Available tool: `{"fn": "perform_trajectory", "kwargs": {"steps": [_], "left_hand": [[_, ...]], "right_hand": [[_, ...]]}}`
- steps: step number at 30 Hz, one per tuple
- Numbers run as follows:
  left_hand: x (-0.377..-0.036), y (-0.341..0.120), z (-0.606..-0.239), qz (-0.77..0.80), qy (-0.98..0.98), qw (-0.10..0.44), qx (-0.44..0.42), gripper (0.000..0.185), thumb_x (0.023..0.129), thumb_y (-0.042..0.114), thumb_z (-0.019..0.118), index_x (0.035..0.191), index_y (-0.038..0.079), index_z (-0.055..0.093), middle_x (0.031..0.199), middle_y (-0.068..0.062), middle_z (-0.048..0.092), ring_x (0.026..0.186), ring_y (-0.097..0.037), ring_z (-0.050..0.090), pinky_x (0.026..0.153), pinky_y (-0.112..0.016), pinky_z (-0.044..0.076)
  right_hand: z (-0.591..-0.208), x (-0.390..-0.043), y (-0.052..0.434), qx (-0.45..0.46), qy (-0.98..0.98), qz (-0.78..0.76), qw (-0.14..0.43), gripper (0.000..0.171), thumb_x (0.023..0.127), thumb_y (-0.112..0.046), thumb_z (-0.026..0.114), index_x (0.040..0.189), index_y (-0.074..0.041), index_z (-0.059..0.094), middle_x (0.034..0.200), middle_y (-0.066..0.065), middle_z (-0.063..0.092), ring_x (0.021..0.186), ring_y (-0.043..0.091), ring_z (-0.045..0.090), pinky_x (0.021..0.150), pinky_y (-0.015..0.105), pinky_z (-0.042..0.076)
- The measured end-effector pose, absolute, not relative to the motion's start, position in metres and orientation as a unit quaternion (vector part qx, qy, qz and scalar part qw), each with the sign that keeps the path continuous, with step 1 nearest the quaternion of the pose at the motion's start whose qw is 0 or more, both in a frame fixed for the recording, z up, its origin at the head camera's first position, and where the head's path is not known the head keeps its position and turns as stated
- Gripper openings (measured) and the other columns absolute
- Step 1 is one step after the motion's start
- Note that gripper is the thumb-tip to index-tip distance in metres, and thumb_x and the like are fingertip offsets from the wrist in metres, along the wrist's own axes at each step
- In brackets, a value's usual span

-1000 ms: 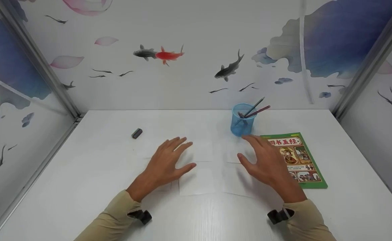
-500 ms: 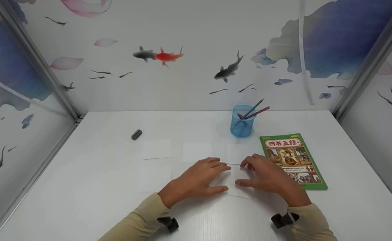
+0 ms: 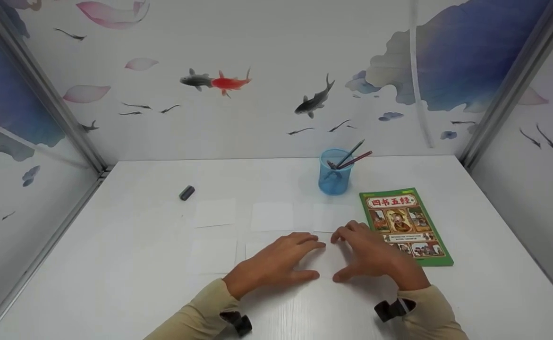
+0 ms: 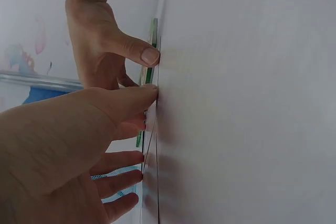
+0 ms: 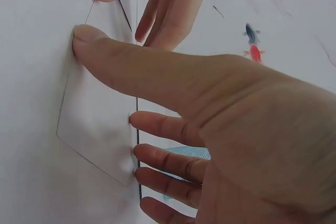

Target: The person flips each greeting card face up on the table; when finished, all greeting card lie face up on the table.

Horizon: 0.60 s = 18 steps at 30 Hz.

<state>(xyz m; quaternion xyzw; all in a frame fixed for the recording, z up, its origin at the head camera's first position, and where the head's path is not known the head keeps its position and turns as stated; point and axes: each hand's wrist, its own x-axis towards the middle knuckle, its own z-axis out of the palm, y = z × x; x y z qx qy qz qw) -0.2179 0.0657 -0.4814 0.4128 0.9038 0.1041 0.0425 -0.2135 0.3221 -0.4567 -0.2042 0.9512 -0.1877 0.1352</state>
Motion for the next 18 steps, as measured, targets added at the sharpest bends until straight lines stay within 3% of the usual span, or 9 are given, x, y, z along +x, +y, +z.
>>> {"fn": "perform_trajectory", "kwargs": {"steps": [9,16,18], "left_hand": [[-0.216,0.064,-0.482,0.139,0.902,0.046,0.406,0.061,0.105,0.052,0.069,0.159,0.027,0.053,0.167,0.0,0.051,0.157,-0.017,0.046,0.128,-0.036,0.042],[-0.217,0.066,-0.485,0.121,0.911,0.002,0.395,0.055,0.102,0.057,0.07,0.149,0.03,0.064,0.161,0.0,0.053,0.151,-0.017,0.046,0.125,-0.034,0.044],[-0.216,0.067,-0.485,0.122,0.914,-0.007,0.388,0.054,0.102,0.059,0.07,0.146,0.029,0.066,0.155,0.0,0.054,0.144,-0.017,0.047,0.121,-0.03,0.045]], "right_hand": [[-0.458,-0.213,0.323,-0.195,0.944,-0.22,0.15,0.085,0.075,-0.054,0.097,0.14,-0.014,0.059,0.136,0.004,0.06,0.128,0.026,0.057,0.11,0.056,0.051],[-0.464,-0.222,0.329,-0.184,0.934,-0.287,0.108,0.051,0.09,-0.039,0.09,0.129,-0.014,0.068,0.126,0.003,0.068,0.116,0.023,0.063,0.095,0.034,0.056],[-0.466,-0.225,0.33,-0.169,0.93,-0.313,0.091,0.048,0.093,-0.036,0.087,0.131,-0.015,0.069,0.128,0.005,0.071,0.116,0.024,0.066,0.094,0.033,0.057]]}}
